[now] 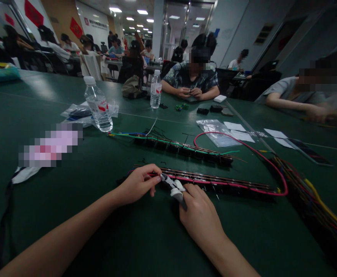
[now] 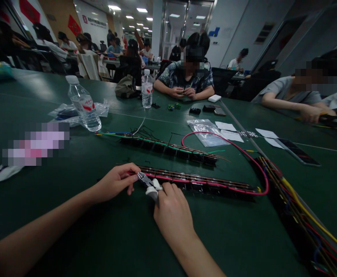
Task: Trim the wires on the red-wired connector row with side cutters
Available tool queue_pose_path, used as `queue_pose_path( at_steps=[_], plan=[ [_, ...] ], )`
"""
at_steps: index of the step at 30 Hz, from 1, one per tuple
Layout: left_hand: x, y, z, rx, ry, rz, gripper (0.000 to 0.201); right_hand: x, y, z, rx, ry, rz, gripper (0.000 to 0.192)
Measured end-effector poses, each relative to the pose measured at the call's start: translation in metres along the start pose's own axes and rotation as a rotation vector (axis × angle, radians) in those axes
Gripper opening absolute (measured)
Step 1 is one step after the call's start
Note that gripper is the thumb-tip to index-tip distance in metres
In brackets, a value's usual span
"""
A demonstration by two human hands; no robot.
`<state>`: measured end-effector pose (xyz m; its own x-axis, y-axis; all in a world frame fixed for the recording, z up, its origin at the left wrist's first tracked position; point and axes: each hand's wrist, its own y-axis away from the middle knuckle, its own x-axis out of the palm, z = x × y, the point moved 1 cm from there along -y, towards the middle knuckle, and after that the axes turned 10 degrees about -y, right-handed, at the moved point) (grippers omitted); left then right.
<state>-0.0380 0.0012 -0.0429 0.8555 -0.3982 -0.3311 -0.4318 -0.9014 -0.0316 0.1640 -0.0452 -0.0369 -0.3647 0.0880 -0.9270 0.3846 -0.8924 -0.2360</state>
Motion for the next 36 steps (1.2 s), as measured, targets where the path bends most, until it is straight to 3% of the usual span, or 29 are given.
queue_pose_path(
  at_steps=[22, 30, 36],
  plan=[
    [-0.0009, -0.0003, 0.0008, -0.016, 0.001, 0.013, 0.009, -0.0022, -0.0004, 0.0001, 0.024, -0.076, 0.004, 0.018],
    [-0.0011, 0.0003, 0.0005, -0.020, -0.024, 0.004, 0.013, -0.0082, -0.0040, -0.0052, 0.102, -0.255, -0.028, 0.019],
    [-0.0007, -0.0003, 0.0008, -0.012, 0.009, 0.006, 0.012, -0.0029, -0.0008, -0.0014, 0.036, -0.165, -0.005, 0.024]
  ],
)
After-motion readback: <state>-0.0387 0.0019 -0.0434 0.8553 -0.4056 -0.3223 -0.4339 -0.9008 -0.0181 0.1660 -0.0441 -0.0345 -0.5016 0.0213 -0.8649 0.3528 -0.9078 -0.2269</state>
